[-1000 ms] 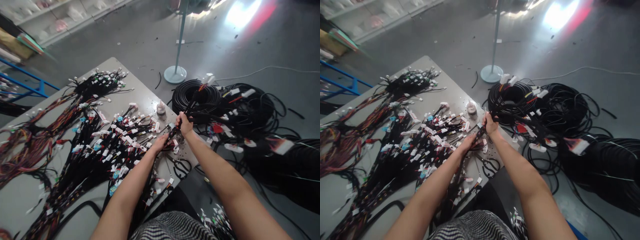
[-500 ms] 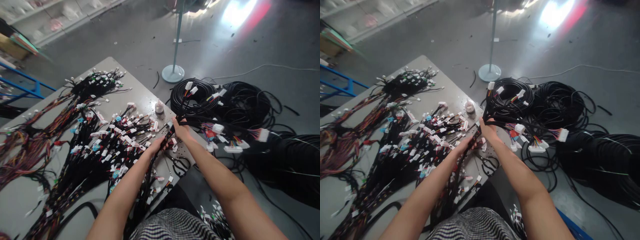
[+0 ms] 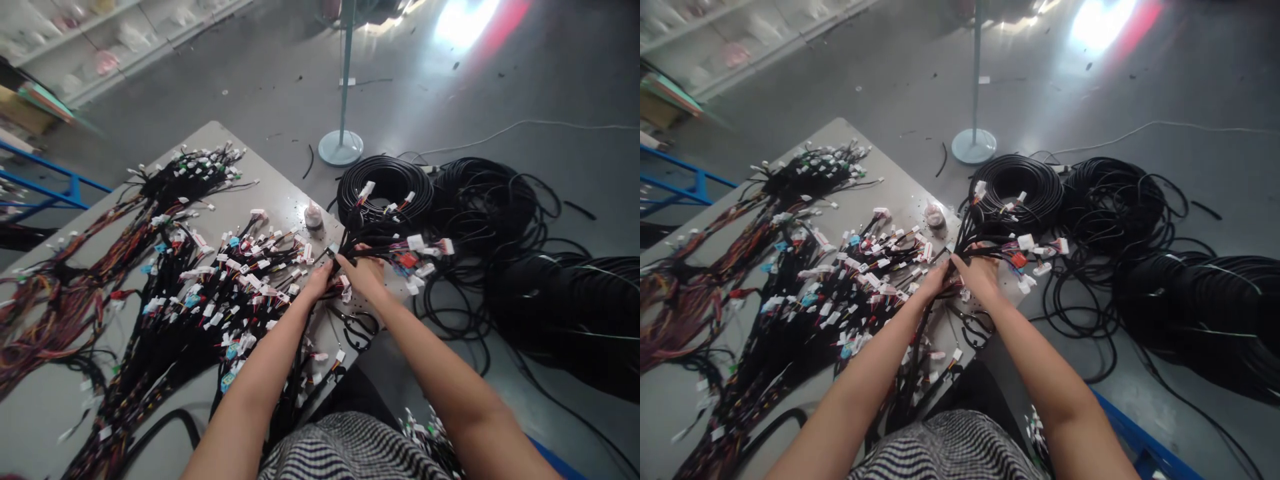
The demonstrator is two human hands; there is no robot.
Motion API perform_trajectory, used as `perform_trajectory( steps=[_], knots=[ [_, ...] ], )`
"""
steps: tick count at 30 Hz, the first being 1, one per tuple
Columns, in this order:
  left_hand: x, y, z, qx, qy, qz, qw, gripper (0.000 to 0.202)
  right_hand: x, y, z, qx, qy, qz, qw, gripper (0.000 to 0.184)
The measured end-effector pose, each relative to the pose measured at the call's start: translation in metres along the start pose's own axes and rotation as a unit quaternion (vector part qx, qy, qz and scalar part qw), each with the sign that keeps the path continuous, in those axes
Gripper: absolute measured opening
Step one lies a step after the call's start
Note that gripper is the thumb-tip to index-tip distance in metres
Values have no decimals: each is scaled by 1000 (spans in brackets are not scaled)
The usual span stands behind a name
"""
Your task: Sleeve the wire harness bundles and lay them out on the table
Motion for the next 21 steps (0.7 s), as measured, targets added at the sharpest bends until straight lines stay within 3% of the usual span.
perform_trajectory(
  steps=[3, 6, 8, 12, 15, 17, 19, 21],
  knots=[
    [3, 5, -1, -2, -9, 17, 1000, 65, 0, 59, 34, 4, 33, 35, 999, 40],
    [7, 17, -13, -5, 6, 28, 1000, 67, -44, 112, 63, 27, 72, -90, 993, 27],
    [10, 23, -18, -13, 17, 34, 999, 69, -67, 135, 74, 42, 108, -153, 982, 28],
    [10, 23, -12, -28, 26, 50, 998, 72, -72, 149, 81, 48, 160, -158, 973, 31],
    [10, 20, -8, -21, 34, 53, 998, 70, -62, 151, 88, -3, 174, -162, 971, 35],
    [12, 22, -10, -24, 52, 47, 997, 69, -67, 153, 95, -66, 100, -236, 964, 37],
    [13, 27, -15, -28, 79, 29, 996, 68, -85, 160, 94, -128, -69, -367, 919, 51],
    [15, 34, -21, -27, 109, 10, 994, 66, -96, 163, 77, -169, -261, -458, 833, 69]
  ],
)
Point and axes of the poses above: each hand's wrist, its own y-axis away from the middle knuckle, its own x-axis out of the back of the hand, z = x × y, the point moved 9 cm from there along -y, towards the middle knuckle, and after that the axes turned 2 degrees about -z, right-handed, at the moved point
